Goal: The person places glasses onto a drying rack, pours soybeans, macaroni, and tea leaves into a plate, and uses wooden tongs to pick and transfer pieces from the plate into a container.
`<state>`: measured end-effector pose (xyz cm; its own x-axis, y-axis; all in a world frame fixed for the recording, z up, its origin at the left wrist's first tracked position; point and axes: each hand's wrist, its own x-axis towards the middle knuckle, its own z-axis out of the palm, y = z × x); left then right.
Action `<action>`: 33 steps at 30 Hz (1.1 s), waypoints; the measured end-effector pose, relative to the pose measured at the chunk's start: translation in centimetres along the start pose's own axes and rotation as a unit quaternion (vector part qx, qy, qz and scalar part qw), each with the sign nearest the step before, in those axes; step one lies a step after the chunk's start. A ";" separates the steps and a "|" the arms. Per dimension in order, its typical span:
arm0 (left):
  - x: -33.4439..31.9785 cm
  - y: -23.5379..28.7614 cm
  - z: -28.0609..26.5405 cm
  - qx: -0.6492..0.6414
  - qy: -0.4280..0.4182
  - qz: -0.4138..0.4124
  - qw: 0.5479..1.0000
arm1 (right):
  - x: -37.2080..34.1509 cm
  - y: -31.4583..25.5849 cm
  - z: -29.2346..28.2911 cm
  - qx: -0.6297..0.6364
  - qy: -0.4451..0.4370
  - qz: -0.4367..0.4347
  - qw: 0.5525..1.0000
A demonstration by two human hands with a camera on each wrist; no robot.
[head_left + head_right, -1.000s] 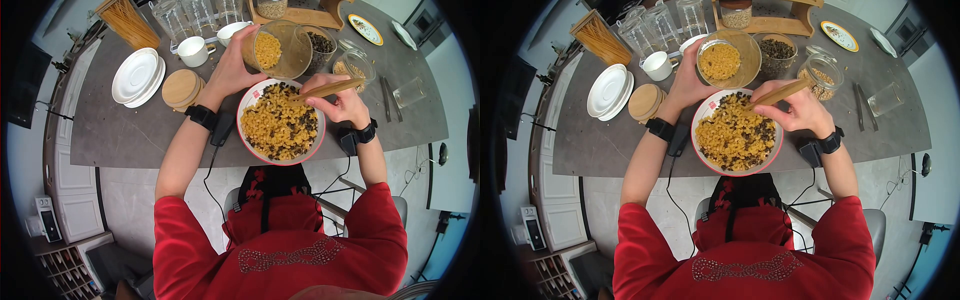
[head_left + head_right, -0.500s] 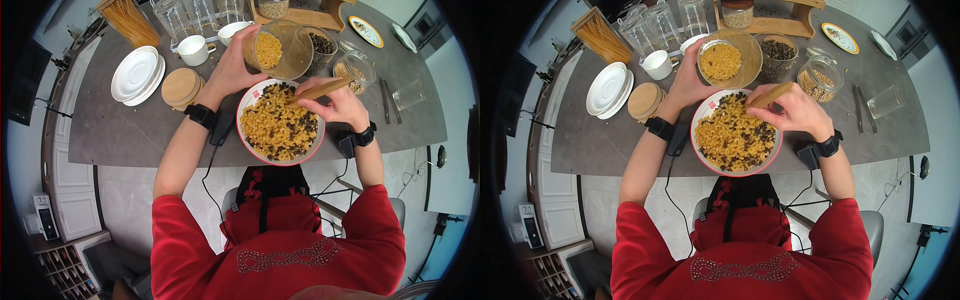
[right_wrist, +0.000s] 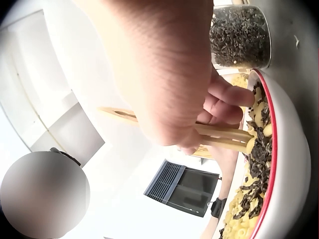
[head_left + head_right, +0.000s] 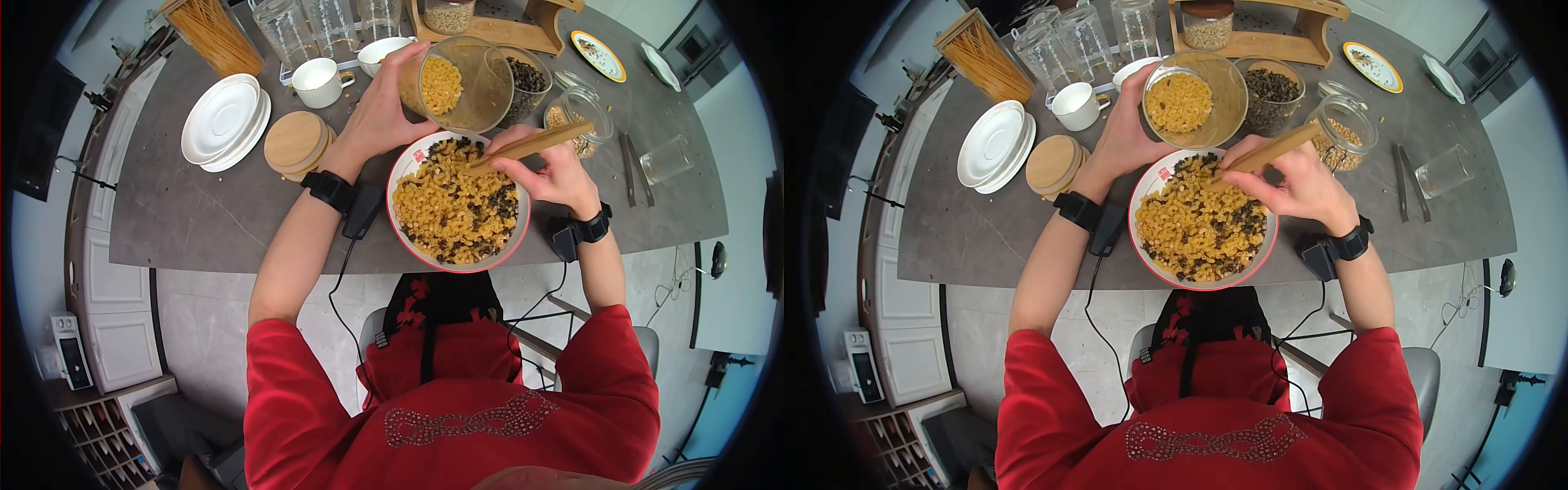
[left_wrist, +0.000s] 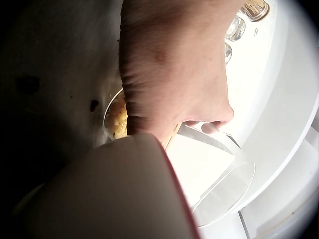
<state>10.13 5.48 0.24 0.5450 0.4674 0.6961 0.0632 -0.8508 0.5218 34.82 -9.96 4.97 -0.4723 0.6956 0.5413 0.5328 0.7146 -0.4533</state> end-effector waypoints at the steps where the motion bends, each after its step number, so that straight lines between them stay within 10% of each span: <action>1: 0.1 0.0 0.1 -0.001 0.001 0.001 1.000 | -0.3 0.0 0.1 -0.001 -0.001 0.000 1.000; 4: -0.1 -0.1 0.0 0.007 0.003 0.004 1.000 | -0.9 0.1 0.8 0.262 0.134 0.013 0.956; 15: 0.2 -0.1 0.0 0.016 -0.011 0.019 1.000 | -0.2 0.7 1.9 0.189 0.288 -0.020 0.939; 21: 0.3 0.7 -0.5 0.006 -0.015 -0.004 1.000 | -1.8 2.2 1.0 0.065 0.221 -0.071 0.970; 26: 0.1 0.5 -0.3 -0.003 -0.011 -0.013 1.000 | -1.6 1.7 1.0 0.197 0.243 -0.072 0.947; 33: -0.1 -0.1 -0.1 -0.019 -0.004 -0.006 1.000 | -0.6 0.9 0.0 0.050 0.056 0.021 0.997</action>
<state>10.04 5.56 0.17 0.5515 0.4760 0.6851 0.0380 -0.8347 0.5493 35.62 -9.74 4.26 -0.3657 0.7167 0.5938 0.4762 0.6922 -0.5423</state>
